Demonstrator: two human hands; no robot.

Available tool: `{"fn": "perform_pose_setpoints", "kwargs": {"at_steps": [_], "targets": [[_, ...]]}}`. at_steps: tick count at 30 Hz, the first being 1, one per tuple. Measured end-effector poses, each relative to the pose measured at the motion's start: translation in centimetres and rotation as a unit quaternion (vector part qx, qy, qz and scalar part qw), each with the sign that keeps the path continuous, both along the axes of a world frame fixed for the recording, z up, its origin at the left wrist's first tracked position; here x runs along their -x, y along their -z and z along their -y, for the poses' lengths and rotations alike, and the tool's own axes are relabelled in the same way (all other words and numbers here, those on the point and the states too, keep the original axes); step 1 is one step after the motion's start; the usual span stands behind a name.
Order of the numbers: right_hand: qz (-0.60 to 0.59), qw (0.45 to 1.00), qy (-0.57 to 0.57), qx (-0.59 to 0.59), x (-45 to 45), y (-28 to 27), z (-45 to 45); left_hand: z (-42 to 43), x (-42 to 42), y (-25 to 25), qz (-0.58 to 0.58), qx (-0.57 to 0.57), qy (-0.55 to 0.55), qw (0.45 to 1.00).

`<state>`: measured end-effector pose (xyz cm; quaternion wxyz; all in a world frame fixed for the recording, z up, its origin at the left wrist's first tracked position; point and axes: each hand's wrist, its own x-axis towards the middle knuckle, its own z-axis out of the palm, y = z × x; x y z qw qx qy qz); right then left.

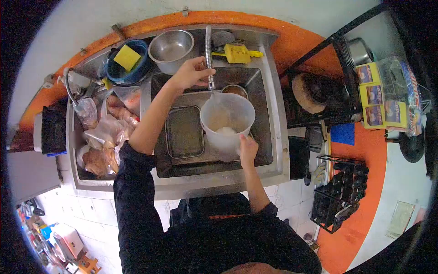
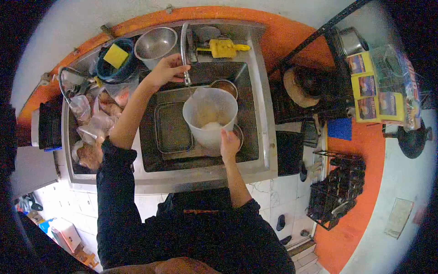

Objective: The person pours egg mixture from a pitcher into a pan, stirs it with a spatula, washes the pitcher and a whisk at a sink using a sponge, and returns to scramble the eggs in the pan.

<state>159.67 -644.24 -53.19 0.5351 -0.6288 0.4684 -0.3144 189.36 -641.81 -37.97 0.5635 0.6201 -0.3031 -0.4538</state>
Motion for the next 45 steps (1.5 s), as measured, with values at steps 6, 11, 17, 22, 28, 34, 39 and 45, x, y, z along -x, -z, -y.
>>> {"fn": "perform_pose_setpoints", "kwargs": {"at_steps": [6, 11, 17, 22, 28, 34, 39, 45], "targets": [[-0.049, 0.996, -0.045, 0.052, -0.4, -0.9, -0.2, 1.1, 1.1, 2.0, 0.043, 0.004, -0.02, 0.999], [-0.195, 0.952, -0.134, 0.193, -1.9, -1.7, 1.5, 0.7, 0.9, 0.7, -0.025, 0.002, 0.0, 1.0], [-0.27, 0.859, -0.326, 0.287, -9.8, -7.8, 2.6, 0.6, 0.0, 2.7, 0.093, 0.034, -0.006, 0.995], [-0.363, 0.718, -0.42, 0.42, -14.5, -8.0, -2.0, 0.4, 0.2, 3.9, 0.298, -0.004, -0.082, 0.951], [-0.344, 0.606, -0.478, 0.534, -13.8, -5.4, -7.0, 0.7, 0.9, 5.3, 0.362, 0.012, -0.145, 0.921], [-0.246, 0.684, -0.377, 0.574, -14.3, -0.6, -7.4, 2.1, 2.9, 4.4, 0.059, 0.093, -0.102, 0.989], [-0.347, 0.614, -0.466, 0.534, -14.6, -3.7, -6.0, 0.4, 1.8, 2.4, 0.002, 0.092, -0.09, 0.992], [-0.339, 0.712, -0.423, 0.446, -18.8, -4.4, 0.8, -1.4, -0.8, 3.3, 0.307, 0.018, -0.075, 0.949]]}}
